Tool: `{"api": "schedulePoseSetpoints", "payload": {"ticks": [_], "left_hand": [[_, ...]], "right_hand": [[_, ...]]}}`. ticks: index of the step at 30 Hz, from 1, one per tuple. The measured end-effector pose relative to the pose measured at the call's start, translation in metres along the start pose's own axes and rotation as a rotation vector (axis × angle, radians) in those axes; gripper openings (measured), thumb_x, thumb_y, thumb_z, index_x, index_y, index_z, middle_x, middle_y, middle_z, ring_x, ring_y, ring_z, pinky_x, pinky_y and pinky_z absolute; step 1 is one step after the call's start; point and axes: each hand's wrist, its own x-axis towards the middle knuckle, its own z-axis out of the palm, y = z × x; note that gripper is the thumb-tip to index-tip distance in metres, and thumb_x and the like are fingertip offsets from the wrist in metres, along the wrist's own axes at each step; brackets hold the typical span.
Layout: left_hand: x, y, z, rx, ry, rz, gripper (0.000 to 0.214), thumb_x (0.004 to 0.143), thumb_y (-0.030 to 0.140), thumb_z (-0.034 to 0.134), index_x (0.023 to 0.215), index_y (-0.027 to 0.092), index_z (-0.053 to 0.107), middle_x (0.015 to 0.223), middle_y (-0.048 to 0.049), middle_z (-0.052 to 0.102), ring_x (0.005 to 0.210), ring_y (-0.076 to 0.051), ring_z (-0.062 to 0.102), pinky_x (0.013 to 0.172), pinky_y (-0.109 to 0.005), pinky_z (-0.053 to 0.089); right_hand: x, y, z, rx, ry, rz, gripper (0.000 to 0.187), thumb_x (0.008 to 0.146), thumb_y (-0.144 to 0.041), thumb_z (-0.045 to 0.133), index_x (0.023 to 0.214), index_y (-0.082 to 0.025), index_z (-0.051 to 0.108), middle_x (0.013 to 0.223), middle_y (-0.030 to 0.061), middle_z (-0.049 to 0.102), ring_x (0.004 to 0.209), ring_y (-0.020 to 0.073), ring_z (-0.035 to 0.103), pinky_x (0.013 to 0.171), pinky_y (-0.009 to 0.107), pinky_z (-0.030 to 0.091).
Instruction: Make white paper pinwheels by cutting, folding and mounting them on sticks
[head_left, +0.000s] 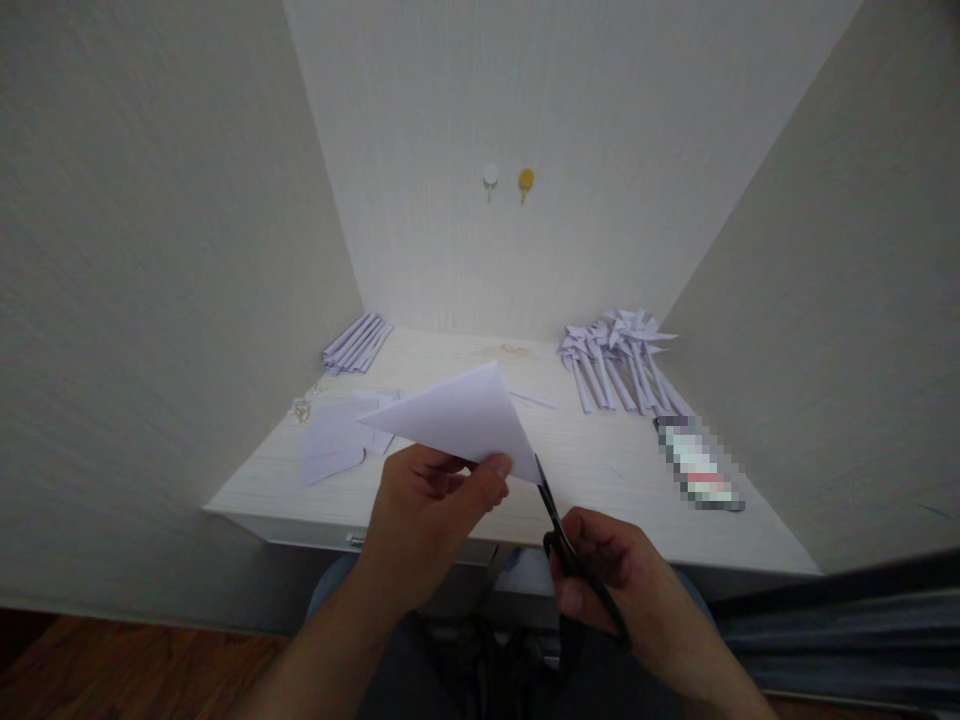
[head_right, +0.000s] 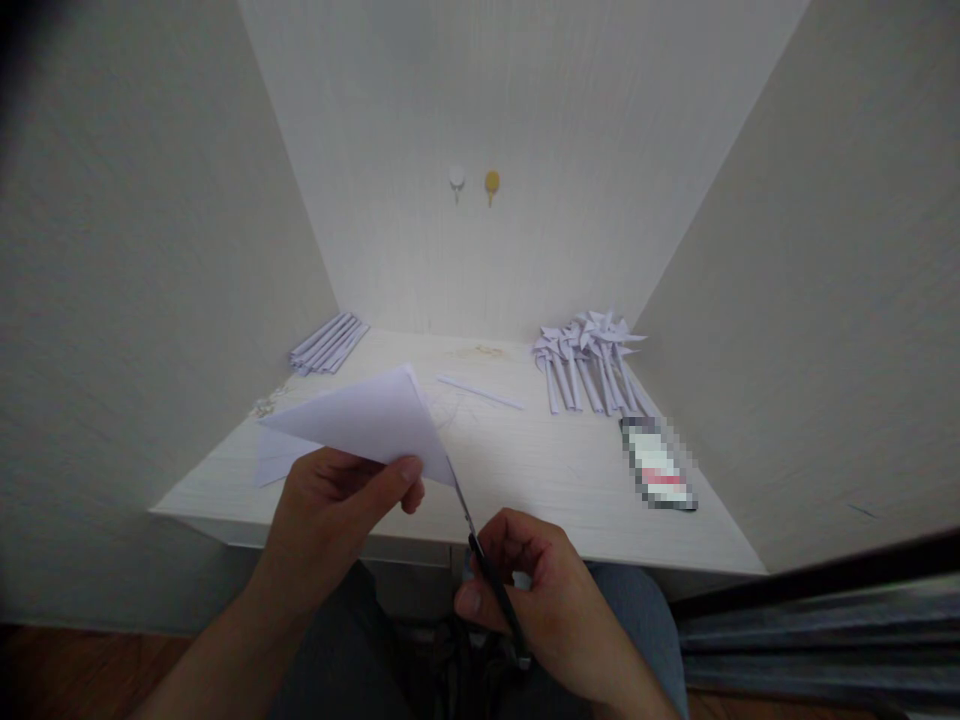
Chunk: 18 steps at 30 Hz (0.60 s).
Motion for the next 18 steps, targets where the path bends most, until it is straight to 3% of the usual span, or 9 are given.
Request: {"api": "schedulePoseSetpoints", "payload": {"ticks": [18], "left_hand": [[0.0027,-0.0003,-0.0021,0.025,-0.059,0.011,0.024,0.072,0.030,0.075,0.052,0.019,0.070,0.051,0.0001,0.066,0.051,-0.014,0.062,0.052,-0.024,0.054]], "right_hand": [[-0.0042,0.0053,-0.0014,-0.012,0.018,0.023,0.044,0.064,-0.045,0.093,0.071,-0.019,0.059,0.065,-0.0037,0.056,0.062,0.0127,0.043,0.058,0.025,0.032]]}}
